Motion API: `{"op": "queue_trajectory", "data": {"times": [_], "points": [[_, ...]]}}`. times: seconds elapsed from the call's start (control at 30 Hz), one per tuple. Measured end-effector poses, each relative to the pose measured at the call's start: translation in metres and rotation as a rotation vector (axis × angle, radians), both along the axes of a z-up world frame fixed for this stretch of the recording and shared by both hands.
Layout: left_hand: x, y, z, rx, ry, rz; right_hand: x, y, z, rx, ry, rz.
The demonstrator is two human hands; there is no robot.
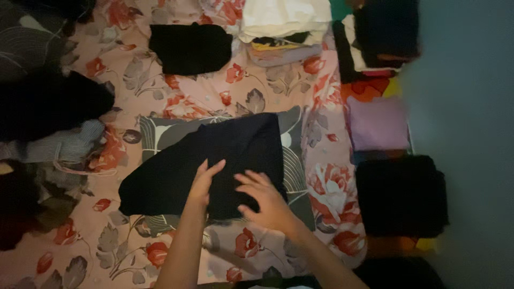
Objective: The person folds a black t-shirt and a red t-shirt on a bed with a floral pattern. They smooth out the garments, fold them into compact rectangles, and place them into a neat stack alongside other folded clothes.
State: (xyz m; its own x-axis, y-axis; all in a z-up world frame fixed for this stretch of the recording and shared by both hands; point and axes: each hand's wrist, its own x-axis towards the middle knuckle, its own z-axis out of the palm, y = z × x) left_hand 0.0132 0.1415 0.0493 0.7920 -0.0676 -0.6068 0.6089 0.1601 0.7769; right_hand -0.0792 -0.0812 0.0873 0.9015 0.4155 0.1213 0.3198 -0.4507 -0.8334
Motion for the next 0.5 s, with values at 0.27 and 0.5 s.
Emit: {"op": "queue_trajectory", "data": {"times": [0.27,0.5], "points": [[0.0,0.045,-0.038,0.281,0.002,-0.084,-0.042,-0.005,-0.031,-0.083,-0.074,-0.41],[0.042,0.018,-0.007,0.597,-0.003,-0.111,-0.067,0.002,-0.034,-0.029,0.384,-0.633]]}}
